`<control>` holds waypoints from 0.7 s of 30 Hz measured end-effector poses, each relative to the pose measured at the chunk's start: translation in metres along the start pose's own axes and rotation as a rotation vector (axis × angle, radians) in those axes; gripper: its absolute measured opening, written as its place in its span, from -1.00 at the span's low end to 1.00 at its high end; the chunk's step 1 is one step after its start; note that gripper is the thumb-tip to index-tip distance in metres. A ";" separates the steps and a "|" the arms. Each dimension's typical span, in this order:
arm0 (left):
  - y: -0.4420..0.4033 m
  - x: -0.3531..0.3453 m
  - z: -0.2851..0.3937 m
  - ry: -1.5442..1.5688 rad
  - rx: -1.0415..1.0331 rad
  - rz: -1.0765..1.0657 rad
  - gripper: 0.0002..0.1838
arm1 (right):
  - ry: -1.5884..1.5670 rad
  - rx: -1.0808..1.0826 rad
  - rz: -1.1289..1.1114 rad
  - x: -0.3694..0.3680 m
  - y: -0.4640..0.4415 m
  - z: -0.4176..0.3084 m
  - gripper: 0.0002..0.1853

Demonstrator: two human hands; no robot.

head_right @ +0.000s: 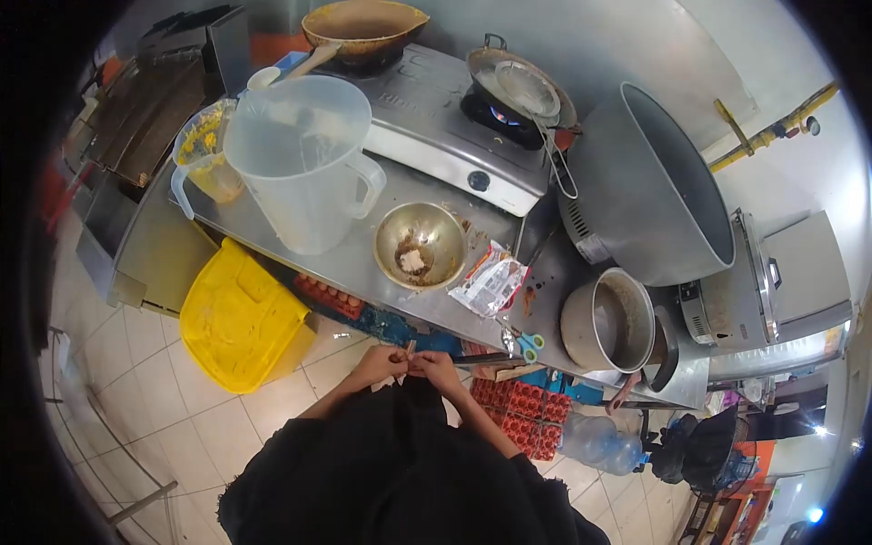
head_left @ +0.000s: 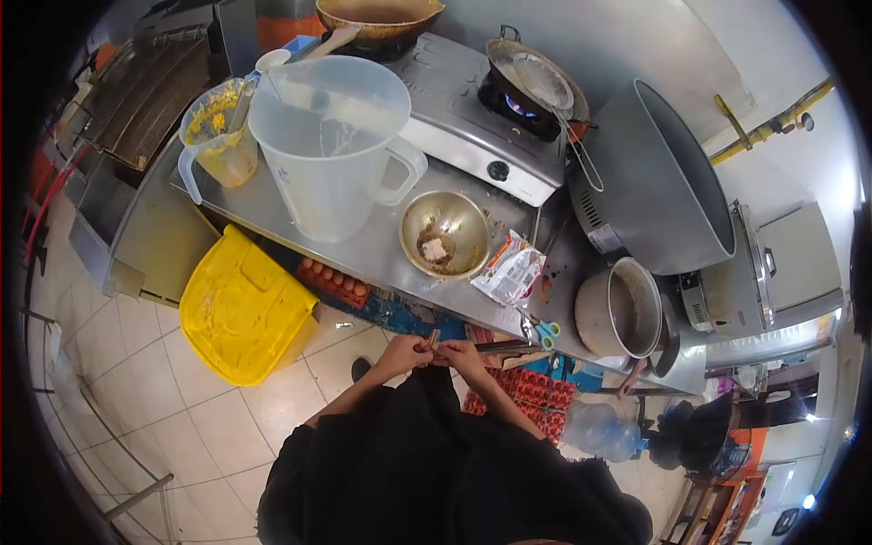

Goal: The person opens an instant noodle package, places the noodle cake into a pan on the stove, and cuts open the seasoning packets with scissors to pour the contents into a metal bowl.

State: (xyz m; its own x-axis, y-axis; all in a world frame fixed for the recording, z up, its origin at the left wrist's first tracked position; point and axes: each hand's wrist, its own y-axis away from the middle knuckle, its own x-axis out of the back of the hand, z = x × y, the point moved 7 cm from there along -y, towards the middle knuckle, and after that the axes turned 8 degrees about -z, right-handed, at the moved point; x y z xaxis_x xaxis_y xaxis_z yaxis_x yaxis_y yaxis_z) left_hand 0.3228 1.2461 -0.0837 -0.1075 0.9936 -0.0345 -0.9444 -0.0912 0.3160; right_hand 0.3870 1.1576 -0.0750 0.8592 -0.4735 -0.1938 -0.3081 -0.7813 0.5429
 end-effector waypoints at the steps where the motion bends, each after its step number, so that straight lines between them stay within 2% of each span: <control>1: -0.001 -0.001 -0.001 0.024 -0.016 -0.011 -0.84 | -0.006 -0.010 0.011 0.001 0.001 -0.001 -0.82; 4: -0.001 -0.003 0.003 0.076 -0.090 -0.032 -0.84 | 0.042 0.007 0.004 0.005 0.000 0.000 -0.80; 6: -0.001 -0.005 0.001 0.123 -0.055 -0.082 -0.87 | 0.400 -0.016 -0.010 0.003 0.000 -0.005 -0.74; 8: -0.002 -0.006 0.003 0.167 -0.025 -0.130 -0.88 | 0.415 0.037 0.000 0.006 -0.002 -0.004 -0.74; 11: 0.001 0.005 0.021 -0.142 -0.068 0.071 -0.89 | 0.533 0.159 0.055 0.006 0.000 -0.013 -0.75; 12: 0.001 0.002 0.023 -0.142 -0.062 0.069 -0.89 | 0.634 0.225 0.102 0.004 0.003 -0.021 -0.77; 14: 0.003 0.001 0.027 0.115 -0.109 0.118 -0.89 | 0.594 0.258 0.132 -0.003 0.005 -0.026 -0.80; 16: 0.002 0.002 0.029 0.085 -0.093 0.127 -0.89 | 0.556 0.289 0.164 -0.007 0.009 -0.031 -0.82; 18: 0.001 0.005 0.028 0.056 -0.076 0.138 -0.89 | 0.677 0.447 0.193 -0.015 0.015 -0.044 -0.83; 21: 0.001 0.011 0.032 -0.088 -0.100 0.179 -0.90 | 0.762 0.395 0.210 -0.013 0.012 -0.039 -0.84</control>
State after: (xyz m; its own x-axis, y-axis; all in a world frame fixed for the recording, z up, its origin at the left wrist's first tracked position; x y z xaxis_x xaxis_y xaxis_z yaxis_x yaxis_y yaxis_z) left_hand 0.3307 1.2589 -0.0536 -0.2525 0.9626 0.0981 -0.9393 -0.2682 0.2139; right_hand 0.3878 1.1703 -0.0345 0.7641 -0.3332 0.5525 -0.4879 -0.8587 0.1568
